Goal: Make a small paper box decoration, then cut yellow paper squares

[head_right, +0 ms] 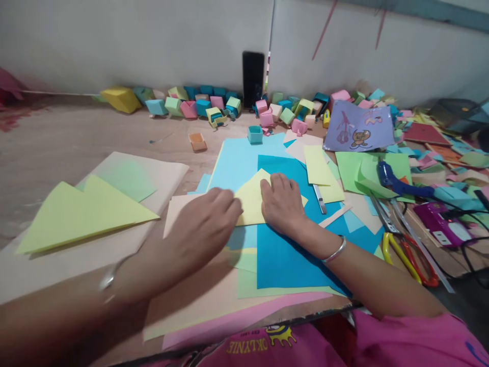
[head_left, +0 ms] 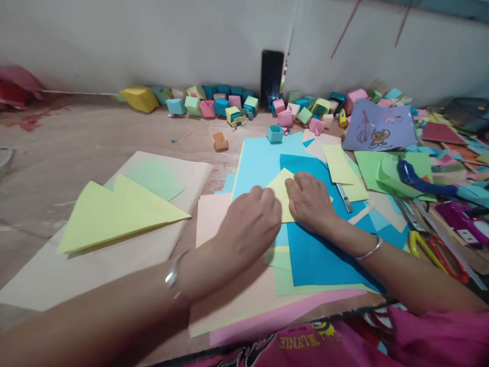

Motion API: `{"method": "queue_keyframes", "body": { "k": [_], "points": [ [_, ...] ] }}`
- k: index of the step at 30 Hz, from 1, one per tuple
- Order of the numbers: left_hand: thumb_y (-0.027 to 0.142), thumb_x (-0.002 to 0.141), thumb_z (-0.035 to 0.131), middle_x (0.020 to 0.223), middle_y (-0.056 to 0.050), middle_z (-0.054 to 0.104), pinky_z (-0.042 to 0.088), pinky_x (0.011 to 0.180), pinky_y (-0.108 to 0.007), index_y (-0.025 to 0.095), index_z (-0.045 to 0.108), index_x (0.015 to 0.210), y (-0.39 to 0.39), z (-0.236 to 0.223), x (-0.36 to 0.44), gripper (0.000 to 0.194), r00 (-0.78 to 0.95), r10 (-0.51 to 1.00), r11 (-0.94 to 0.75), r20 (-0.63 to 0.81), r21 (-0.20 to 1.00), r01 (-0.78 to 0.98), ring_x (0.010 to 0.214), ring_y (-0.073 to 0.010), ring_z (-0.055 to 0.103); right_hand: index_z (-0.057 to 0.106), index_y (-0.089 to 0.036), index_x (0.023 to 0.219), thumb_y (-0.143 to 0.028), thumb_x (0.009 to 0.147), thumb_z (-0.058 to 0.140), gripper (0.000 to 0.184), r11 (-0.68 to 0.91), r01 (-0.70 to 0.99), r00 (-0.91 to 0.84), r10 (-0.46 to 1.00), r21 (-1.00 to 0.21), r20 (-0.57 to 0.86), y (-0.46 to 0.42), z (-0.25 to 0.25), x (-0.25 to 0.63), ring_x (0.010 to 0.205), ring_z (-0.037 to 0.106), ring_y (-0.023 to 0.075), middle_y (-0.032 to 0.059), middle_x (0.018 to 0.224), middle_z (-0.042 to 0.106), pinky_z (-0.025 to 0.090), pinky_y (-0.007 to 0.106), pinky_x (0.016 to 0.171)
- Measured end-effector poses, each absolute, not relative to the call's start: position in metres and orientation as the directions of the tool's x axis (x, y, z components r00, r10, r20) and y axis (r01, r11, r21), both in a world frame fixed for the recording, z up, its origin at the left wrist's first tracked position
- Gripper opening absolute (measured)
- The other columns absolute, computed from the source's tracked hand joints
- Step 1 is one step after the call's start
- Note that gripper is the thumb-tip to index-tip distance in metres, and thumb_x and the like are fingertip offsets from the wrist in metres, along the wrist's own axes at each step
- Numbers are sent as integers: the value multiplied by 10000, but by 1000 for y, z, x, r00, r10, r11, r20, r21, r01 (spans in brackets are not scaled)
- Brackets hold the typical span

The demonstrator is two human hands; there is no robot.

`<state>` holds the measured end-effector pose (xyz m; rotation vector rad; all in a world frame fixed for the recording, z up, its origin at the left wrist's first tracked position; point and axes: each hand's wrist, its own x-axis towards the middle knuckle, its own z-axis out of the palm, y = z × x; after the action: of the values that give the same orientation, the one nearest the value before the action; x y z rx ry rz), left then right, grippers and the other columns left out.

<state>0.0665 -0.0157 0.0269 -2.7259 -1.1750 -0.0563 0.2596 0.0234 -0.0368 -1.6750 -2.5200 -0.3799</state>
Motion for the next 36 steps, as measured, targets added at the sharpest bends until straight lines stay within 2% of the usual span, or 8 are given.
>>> {"method": "queue_keyframes", "body": {
  "k": [3,8,13,19,24,27,32,36],
  "points": [
    [81,947,414,1011,-121,675,507,843,-342,101,651,940,20,-6,84,238,727,664,-743,173,43,668,948,-214,606,570,-139,1234,-205,930,437,338,375,914,-401,895,154,197,22,-35,259,1090,468,309,173,1184,564,360,414,871],
    [279,1014,342,1513,-62,458,260,1170,-543,171,462,1407,28,-43,76,425,655,719,-693,233,167,701,1434,-271,323,543,-115,1289,-215,949,416,376,395,902,-425,884,176,194,23,-35,257,1141,464,323,191,1238,560,366,420,901],
    [393,1015,315,1591,18,324,24,1176,-689,255,356,1492,21,-41,67,499,649,747,-665,148,154,730,1503,-292,153,584,-100,1232,-187,979,380,337,485,845,-528,824,224,208,25,-37,280,1189,466,299,187,1265,581,371,403,944],
    [374,1011,315,1603,31,285,-17,1167,-702,264,351,1498,25,-40,69,500,633,766,-642,110,188,743,1511,-295,112,558,-107,1294,-115,971,375,372,375,854,-495,799,361,340,8,-24,318,1322,348,320,200,1362,517,291,490,1038],
    [337,1013,284,1595,24,308,-21,1160,-704,270,367,1496,26,-42,68,494,638,755,-656,153,196,729,1509,-306,121,597,-108,1241,-99,962,390,347,511,812,-579,768,283,273,-35,-10,275,894,475,255,122,889,598,374,404,781],
    [323,1007,289,1587,30,330,-17,1168,-683,303,367,1494,26,-42,67,493,632,756,-654,171,190,732,1507,-299,135,603,-109,1205,-109,974,388,316,589,769,-632,761,248,150,-53,-12,251,788,442,229,91,839,577,335,381,696],
    [331,1002,283,1584,16,337,3,1147,-714,304,358,1500,28,-40,68,504,636,759,-651,141,188,736,1501,-327,153,559,-60,1279,-58,945,424,360,369,843,-444,889,391,116,-63,-16,277,841,451,257,101,863,603,294,390,696],
    [333,998,284,1588,14,322,19,1132,-731,302,349,1504,29,-38,68,511,636,764,-644,107,195,740,1499,-337,157,633,-70,1169,-31,918,447,315,282,833,-374,921,476,108,-68,-14,310,842,447,268,109,849,606,279,397,714]
  ]
}}
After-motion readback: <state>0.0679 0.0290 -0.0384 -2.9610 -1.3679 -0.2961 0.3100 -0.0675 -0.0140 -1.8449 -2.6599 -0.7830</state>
